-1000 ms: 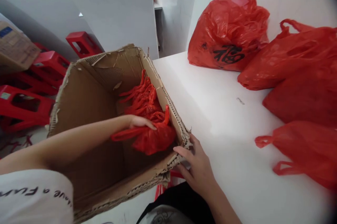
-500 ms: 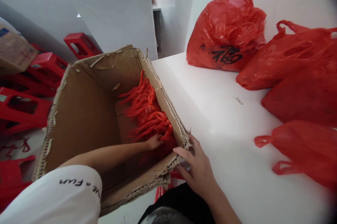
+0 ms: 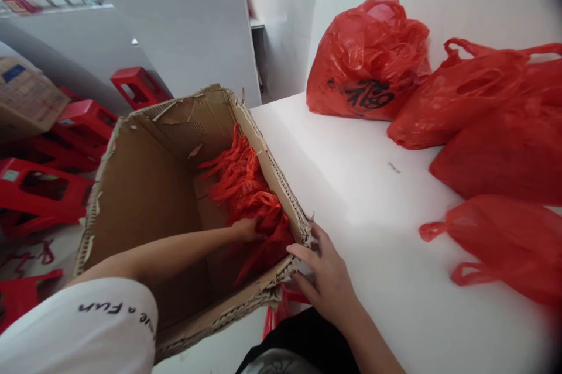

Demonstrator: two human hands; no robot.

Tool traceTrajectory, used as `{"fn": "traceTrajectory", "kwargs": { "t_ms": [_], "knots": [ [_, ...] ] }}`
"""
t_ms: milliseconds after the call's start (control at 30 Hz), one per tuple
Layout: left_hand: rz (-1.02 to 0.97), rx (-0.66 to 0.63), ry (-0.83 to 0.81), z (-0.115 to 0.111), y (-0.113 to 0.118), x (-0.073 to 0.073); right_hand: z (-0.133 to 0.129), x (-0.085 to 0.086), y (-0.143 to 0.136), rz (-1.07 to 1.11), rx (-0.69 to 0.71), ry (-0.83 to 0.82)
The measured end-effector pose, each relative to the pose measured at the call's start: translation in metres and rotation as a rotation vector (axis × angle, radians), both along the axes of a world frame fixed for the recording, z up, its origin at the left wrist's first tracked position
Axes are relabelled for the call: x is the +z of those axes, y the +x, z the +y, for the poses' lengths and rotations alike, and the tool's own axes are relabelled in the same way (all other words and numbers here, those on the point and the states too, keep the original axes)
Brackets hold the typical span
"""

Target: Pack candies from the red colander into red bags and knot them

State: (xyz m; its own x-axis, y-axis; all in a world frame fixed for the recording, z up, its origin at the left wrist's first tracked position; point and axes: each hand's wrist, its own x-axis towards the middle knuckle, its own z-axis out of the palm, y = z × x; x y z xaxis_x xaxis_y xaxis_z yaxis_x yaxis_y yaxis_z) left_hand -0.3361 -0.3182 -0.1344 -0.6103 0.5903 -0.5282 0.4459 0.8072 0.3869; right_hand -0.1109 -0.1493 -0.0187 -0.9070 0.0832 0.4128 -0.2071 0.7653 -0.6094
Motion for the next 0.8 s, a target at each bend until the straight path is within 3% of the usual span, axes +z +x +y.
{"fn": "traceTrajectory", "kwargs": {
  "t_ms": [133, 233, 333, 433, 533, 700, 800],
  "knots": [
    [-0.059, -0.114, -0.01, 0.007, 0.01, -0.003, -0.001, 0.0, 0.0, 0.005, -0.007, -0.002],
    [-0.009, -0.137, 0.062, 0.01, 0.005, 0.009, 0.0, 0.001, -0.001, 0.003, -0.002, -0.01],
    [0.133, -0.06, 0.129, 0.011, -0.021, 0.027, 0.0, 0.0, -0.001, -0.004, 0.006, -0.018],
    [0.326, 0.106, 0.128, 0.01, -0.056, 0.038, 0.0, 0.0, -0.001, -0.001, 0.014, -0.017],
    [0.4, 0.223, 0.053, 0.009, -0.071, 0.031, 0.0, 0.0, -0.001, -0.005, 0.01, -0.019],
    [0.297, 0.176, -0.013, 0.006, -0.035, 0.001, 0.0, 0.002, -0.001, 0.004, 0.002, -0.017],
    [0.331, 0.202, 0.006, 0.005, -0.036, 0.002, 0.0, 0.002, -0.001, 0.012, -0.005, 0.002]
  ]
}}
